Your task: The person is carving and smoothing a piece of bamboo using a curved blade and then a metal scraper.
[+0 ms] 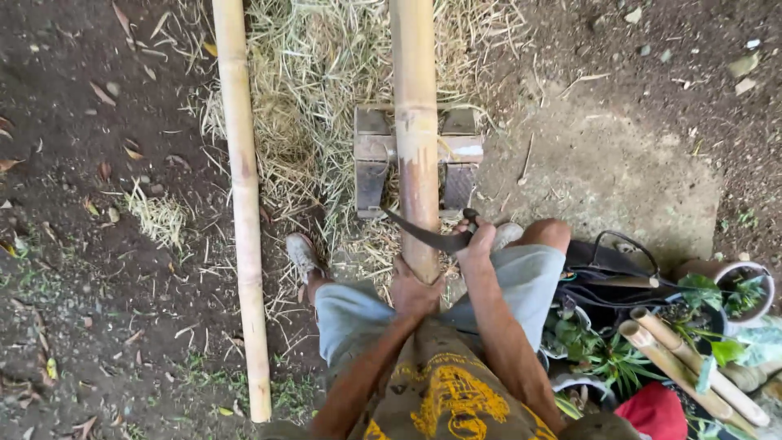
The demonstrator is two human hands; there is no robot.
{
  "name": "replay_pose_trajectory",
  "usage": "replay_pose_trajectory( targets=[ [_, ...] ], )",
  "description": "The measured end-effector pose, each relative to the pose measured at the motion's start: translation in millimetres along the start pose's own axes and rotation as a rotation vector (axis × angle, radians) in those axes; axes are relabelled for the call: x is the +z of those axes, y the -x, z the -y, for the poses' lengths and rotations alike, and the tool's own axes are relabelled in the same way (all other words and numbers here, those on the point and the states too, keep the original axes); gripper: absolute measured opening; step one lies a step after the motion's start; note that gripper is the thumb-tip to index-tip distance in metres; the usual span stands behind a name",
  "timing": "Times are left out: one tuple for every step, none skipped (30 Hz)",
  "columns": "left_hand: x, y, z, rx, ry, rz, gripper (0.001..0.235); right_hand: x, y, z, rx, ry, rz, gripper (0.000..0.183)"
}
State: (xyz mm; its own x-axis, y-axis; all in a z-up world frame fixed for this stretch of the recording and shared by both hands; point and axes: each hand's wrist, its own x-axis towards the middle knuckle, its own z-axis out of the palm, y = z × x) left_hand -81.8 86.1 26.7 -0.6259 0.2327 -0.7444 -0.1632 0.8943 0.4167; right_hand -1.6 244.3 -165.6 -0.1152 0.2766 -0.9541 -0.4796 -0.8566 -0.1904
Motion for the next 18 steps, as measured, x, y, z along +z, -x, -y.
replay_pose_trajectory(
  targets=[
    [0.4,0.8,1.9,-0.009,-0.001,0.003,0.112,-7.1,5.6,0.0,0.005,0.004,-0.008,0.018],
    [1.2,0.9,4.4,-0.021,-0.018,0.041,0.104,-14.5,10.3,-0.4,0.023,0.02,-0.011,0.019],
    [0.6,-4.8,5.5,-0.022,-0.037,0.074,0.098,-16.1,10.9,-1.8,0.04,0.029,-0.005,0.021],
    [2.1,-10.4,6.3,-0.021,-0.041,0.071,0.098,-16.5,0.8,-1.7,0.043,0.026,-0.002,0.021],
    [3.6,-7.7,10.6,0.002,-0.024,0.065,0.098,-25.3,-2.8,-3.4,0.026,-0.013,-0.007,0.02],
    [4.9,-5.7,15.1,0.025,-0.007,0.059,0.099,-33.9,-6.7,-5.7,0.009,-0.052,-0.012,0.02],
    [4.7,-6.1,16.7,0.016,-0.009,0.057,0.099,-32.2,-9.5,-7.8,0.017,-0.048,-0.016,0.02],
    [4.5,-6.1,18.5,0.025,-0.001,0.057,0.096,-30.7,-12.1,-10.1,-0.015,-0.102,-0.045,0.017],
    [5.7,-8.1,17.4,0.041,0.009,0.06,0.093,-27.3,-15.8,-8.2,-0.054,-0.158,-0.07,0.015],
    [5.8,-6.5,18.4,0.039,0.01,0.06,0.093,-32.1,-18.3,-8.9,-0.054,-0.156,-0.072,0.015],
    [6.3,-13.5,16.0,0.085,0.036,0.041,0.096,-26.0,-29.4,-8.8,-0.057,-0.148,-0.006,0.014],
    [6.8,-20.7,14.2,0.132,0.062,0.021,0.098,-20.0,-40.7,-9.2,-0.059,-0.141,0.061,0.014],
    [7.5,-12.7,18.9,0.113,0.06,0.023,0.098,-25.7,-35.1,-18.4,-0.049,-0.134,0.046,0.014],
    [8.9,-4.2,24.0,0.092,0.025,0.012,0.098,-32.3,-29.2,-27.2,-0.031,-0.083,0.096,0.013],
    [13.6,-8.4,22.0,0.091,0.0,-0.015,0.098,-24.1,-35.6,-30.3,-0.019,-0.03,0.173,0.012],
    [18.8,-8.1,24.1,0.091,0.008,-0.03,0.098,-13.0,-28.8,-26.2,-0.014,-0.022,0.186,0.012],
    [17.2,-14.1,26.2,0.174,0.07,-0.063,0.096,3.7,-23.6,-27.9,-0.021,-0.005,0.181,0.014],
    [16.4,-21.6,28.3,0.259,0.131,-0.094,0.095,20.2,-19.5,-29.3,-0.028,0.012,0.176,0.017]
  ],
)
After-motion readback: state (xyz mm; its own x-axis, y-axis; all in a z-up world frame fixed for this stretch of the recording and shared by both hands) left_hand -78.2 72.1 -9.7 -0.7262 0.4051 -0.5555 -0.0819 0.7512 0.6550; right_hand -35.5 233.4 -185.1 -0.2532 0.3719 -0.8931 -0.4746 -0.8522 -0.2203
